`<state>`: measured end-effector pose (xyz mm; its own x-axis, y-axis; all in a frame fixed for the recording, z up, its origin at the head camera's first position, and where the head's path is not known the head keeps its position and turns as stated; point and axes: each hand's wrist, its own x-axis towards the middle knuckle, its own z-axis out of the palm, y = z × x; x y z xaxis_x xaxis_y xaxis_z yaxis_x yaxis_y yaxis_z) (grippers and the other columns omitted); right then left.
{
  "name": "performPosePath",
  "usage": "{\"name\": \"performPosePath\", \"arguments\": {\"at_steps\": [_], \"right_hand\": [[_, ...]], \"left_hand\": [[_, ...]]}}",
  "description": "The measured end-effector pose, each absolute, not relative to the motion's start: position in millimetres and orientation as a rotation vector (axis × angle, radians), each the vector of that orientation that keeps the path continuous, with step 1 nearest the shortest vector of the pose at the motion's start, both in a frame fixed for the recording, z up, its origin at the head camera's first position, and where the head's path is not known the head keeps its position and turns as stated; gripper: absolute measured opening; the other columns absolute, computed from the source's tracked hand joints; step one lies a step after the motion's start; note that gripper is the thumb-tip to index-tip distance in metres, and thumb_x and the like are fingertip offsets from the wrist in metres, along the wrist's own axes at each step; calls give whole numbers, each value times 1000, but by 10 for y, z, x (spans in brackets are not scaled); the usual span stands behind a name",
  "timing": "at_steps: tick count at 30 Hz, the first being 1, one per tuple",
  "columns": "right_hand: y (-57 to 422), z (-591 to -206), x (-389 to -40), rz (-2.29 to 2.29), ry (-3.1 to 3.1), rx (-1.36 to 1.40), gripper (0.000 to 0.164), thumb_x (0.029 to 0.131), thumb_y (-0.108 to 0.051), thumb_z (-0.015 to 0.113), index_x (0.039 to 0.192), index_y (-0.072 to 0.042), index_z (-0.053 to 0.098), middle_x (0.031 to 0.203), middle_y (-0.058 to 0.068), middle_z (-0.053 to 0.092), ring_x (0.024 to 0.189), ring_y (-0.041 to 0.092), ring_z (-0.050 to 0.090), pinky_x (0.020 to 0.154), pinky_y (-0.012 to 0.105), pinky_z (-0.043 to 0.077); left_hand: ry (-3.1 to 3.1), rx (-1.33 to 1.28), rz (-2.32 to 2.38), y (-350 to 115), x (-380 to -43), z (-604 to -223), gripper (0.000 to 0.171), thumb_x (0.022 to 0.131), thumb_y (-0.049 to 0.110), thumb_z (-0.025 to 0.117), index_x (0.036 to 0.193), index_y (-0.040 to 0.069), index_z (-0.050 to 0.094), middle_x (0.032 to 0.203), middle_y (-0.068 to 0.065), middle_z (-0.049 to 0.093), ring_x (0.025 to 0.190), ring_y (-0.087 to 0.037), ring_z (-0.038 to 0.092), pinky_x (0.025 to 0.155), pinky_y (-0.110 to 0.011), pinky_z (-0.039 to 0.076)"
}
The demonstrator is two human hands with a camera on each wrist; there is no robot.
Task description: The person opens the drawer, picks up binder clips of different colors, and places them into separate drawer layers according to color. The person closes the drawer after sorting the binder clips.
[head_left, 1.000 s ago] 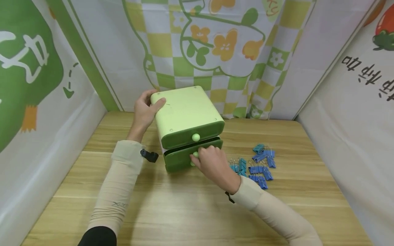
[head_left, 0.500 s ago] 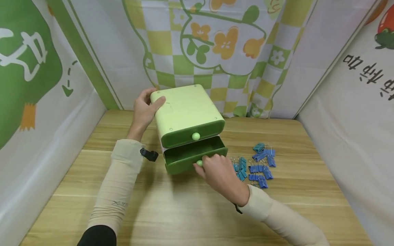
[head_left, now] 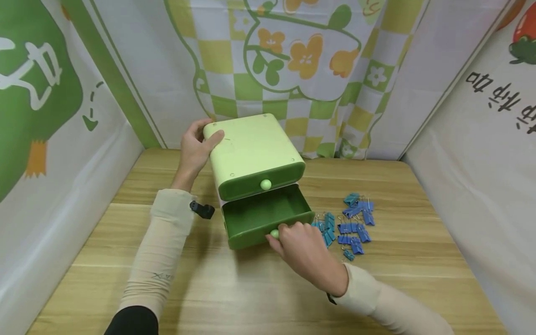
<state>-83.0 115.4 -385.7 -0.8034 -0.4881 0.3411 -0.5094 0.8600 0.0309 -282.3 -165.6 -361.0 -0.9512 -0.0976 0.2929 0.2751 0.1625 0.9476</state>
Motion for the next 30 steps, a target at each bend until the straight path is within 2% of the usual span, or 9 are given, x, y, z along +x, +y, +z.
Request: {"name": "performPosePath", "arguments": {"at_steps": [6,11,17,20,23,25,27,30], "right_hand": [[1182,-3908,-774,13,-2661,737,63,99,-45,74,59,-22,30,55,-10,19,47,4,21,39,18,18],[1196,-3966,-757,-5,-2651,733,62,99,-47,73,59,-22,33,55,-11,18,47,3,19,39,17,14],[1259,-4016,-762,111,-2729,780,56,97,-49,74,61,-20,43,54,-10,28,45,3,28,38,19,25],[1375,-3958,-790,346,-2845,860,50,96,-43,77,64,-17,50,56,-9,33,47,3,29,42,18,26],[1571,-3816,-849,593,-2924,964,32,95,-32,81,73,-12,68,60,-9,57,51,-3,46,48,14,38],[1725,-3704,-907,675,-2947,1021,19,94,-24,82,83,-10,77,71,-5,72,59,-3,60,54,14,48],[1881,-3599,-976,695,-2954,1050,10,93,-19,82,95,-9,82,87,1,81,73,2,72,64,17,57],[2085,-3487,-1101,709,-2984,1050,9,93,-14,82,100,-8,82,94,3,82,82,10,77,71,25,63]], "left_hand": [[-2145,-168,-1868,-1644,-2832,-3612,63,96,36,76,148,8,55,148,-13,58,135,-21,57,116,-35,48],[-2130,-157,-1884,-1639,-2817,-3608,60,96,34,77,146,9,56,146,-13,60,130,-20,58,111,-31,50],[-2113,-164,-1892,-1640,-2806,-3605,58,96,33,77,145,9,57,143,-12,60,128,-19,59,108,-29,50],[-2117,-162,-1892,-1637,-2806,-3603,59,96,34,77,145,9,57,144,-11,60,129,-18,58,110,-30,50],[-2124,-157,-1888,-1635,-2807,-3600,59,96,35,77,146,9,56,144,-10,60,130,-19,58,111,-31,49],[-2128,-153,-1883,-1633,-2804,-3597,59,96,35,76,146,10,57,144,-10,60,129,-19,58,110,-31,50],[-2126,-152,-1882,-1630,-2803,-3597,59,96,36,76,146,11,57,144,-10,60,129,-19,58,109,-30,50],[-2120,-153,-1887,-1632,-2806,-3601,58,96,35,76,145,11,57,143,-10,61,128,-19,58,108,-29,50]]}}
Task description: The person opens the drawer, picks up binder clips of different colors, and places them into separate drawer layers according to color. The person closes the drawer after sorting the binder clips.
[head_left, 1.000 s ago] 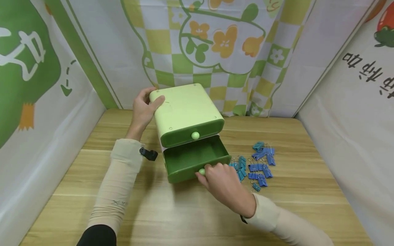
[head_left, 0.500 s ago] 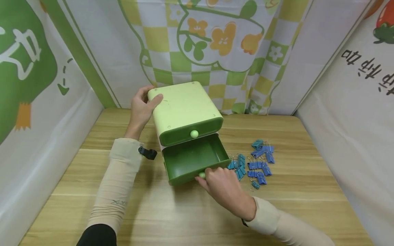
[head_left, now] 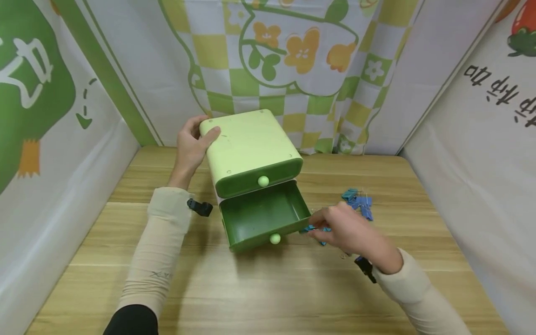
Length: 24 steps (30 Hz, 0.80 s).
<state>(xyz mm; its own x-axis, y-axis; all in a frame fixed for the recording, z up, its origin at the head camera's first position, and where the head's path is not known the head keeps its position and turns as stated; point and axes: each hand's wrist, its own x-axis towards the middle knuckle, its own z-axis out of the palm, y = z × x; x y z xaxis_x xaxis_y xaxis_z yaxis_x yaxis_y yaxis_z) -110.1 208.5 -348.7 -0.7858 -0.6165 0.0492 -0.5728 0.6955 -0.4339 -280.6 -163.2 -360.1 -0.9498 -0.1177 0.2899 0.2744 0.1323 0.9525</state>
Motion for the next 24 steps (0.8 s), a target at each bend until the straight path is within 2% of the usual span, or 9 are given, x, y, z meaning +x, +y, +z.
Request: {"name": "performPosePath", "arguments": {"at_steps": [5,11,19,24], "right_hand": [[2305,-3430,-1307,-644,2758,-930,16,93,-9,80,108,-4,81,105,11,82,94,23,80,80,37,66],[2358,-3503,-1498,-578,2745,-864,25,93,-6,79,116,4,77,114,21,78,102,34,78,86,42,65],[2321,-3785,-1875,-482,2765,-874,33,94,-6,79,124,6,73,121,23,76,108,36,76,92,45,64],[2282,-3915,-2079,-426,2749,-988,25,92,-6,81,115,1,78,113,17,79,98,30,77,86,43,65]], "left_hand": [[-2120,-151,-1890,-1639,-2806,-3596,59,96,35,77,145,10,57,142,-10,61,127,-19,59,106,-28,51],[-2126,-154,-1885,-1639,-2806,-3592,59,96,36,77,145,10,57,142,-10,61,126,-18,59,104,-26,52],[-2140,-155,-1877,-1636,-2799,-3576,62,96,37,77,147,8,56,141,-10,61,124,-18,60,102,-25,53],[-2156,-147,-1872,-1641,-2791,-3582,63,96,39,76,148,8,55,143,-11,61,125,-18,60,102,-25,53]]}}
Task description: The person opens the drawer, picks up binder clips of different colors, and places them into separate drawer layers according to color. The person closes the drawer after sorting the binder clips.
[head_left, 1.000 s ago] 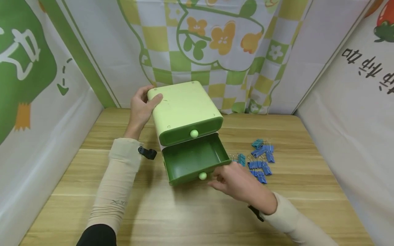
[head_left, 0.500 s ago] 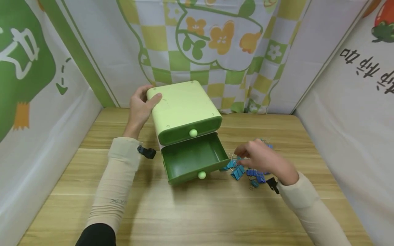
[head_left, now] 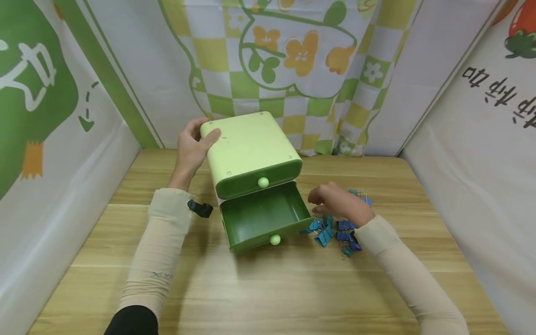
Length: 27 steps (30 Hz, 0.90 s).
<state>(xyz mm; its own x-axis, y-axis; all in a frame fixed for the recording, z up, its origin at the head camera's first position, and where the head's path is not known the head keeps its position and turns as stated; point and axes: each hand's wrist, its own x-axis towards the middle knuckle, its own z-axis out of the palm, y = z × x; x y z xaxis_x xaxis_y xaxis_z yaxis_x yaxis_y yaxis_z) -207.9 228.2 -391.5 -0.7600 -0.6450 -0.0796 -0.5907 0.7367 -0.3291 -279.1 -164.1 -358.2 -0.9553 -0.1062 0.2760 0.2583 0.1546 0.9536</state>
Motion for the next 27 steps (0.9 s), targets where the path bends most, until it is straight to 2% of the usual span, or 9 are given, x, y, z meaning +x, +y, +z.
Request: {"name": "performPosePath", "arguments": {"at_steps": [6,10,15,22,27], "right_hand": [[2210,-3997,-2273,-337,2635,-957,8,93,-5,80,100,-9,82,99,6,80,87,17,75,78,33,64],[2243,-4048,-2348,-352,2526,-858,11,94,-2,77,94,-11,82,94,2,80,84,14,74,77,30,64],[2348,-4121,-2375,-452,2436,-772,11,96,-5,76,88,-12,80,85,1,77,78,14,71,74,28,62],[2535,-4182,-2354,-632,2325,-644,8,98,-7,74,93,-5,80,86,5,79,76,17,75,75,33,65],[2637,-4233,-2378,-766,2290,-613,13,102,-4,68,99,1,79,91,10,78,78,18,75,75,34,66]], "left_hand": [[-2149,-148,-1876,-1637,-2791,-3596,63,96,38,76,148,8,55,143,-11,60,127,-19,59,104,-27,52],[-2151,-149,-1880,-1623,-2803,-3610,65,96,38,77,149,6,54,144,-11,60,128,-19,59,106,-28,53],[-2138,-151,-1889,-1623,-2800,-3609,66,97,38,76,149,5,53,143,-11,60,124,-18,59,100,-25,53],[-2134,-162,-1881,-1630,-2802,-3600,67,97,38,76,150,4,53,142,-11,60,123,-17,60,98,-23,53],[-2138,-152,-1892,-1639,-2794,-3601,67,97,38,76,150,5,52,143,-10,59,124,-18,59,98,-23,53]]}}
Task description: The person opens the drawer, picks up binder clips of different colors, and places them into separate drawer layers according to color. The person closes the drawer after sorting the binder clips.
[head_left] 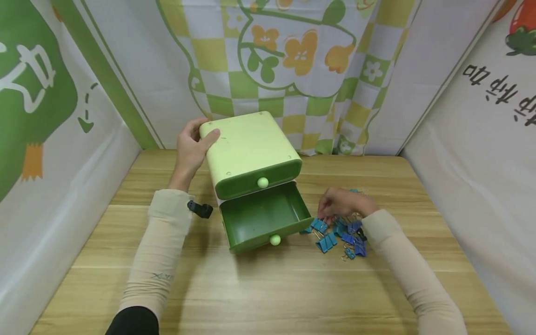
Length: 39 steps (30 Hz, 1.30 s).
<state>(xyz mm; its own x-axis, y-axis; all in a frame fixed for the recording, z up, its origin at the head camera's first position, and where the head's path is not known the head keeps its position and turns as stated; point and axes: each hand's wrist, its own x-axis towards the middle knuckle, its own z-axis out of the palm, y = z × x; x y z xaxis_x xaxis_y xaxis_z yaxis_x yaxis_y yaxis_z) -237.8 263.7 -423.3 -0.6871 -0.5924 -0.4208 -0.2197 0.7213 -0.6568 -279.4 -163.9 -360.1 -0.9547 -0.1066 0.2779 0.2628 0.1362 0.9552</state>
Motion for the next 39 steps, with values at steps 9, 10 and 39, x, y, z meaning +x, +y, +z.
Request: {"name": "performPosePath", "arguments": {"at_steps": [9,10,39], "right_hand": [[2757,-4200,-2463,-1119,2325,-407,21,106,-3,59,114,10,74,100,20,78,89,31,78,83,43,67],[2758,-4179,-2467,-1146,2336,-378,22,106,-4,60,115,10,74,100,19,79,90,32,78,83,44,66],[1900,-3234,-1906,-1346,2241,-488,16,102,-4,68,107,6,78,97,16,81,85,25,80,84,44,66]], "left_hand": [[-2142,-147,-1894,-1653,-2794,-3608,67,97,38,76,150,6,52,144,-10,59,125,-18,59,99,-24,53],[-2144,-148,-1891,-1652,-2793,-3608,67,97,38,76,151,5,52,144,-11,59,126,-19,59,99,-24,52],[-2128,-144,-1900,-1641,-2803,-3599,61,97,36,77,148,11,55,146,-11,59,129,-20,59,104,-27,53]]}}
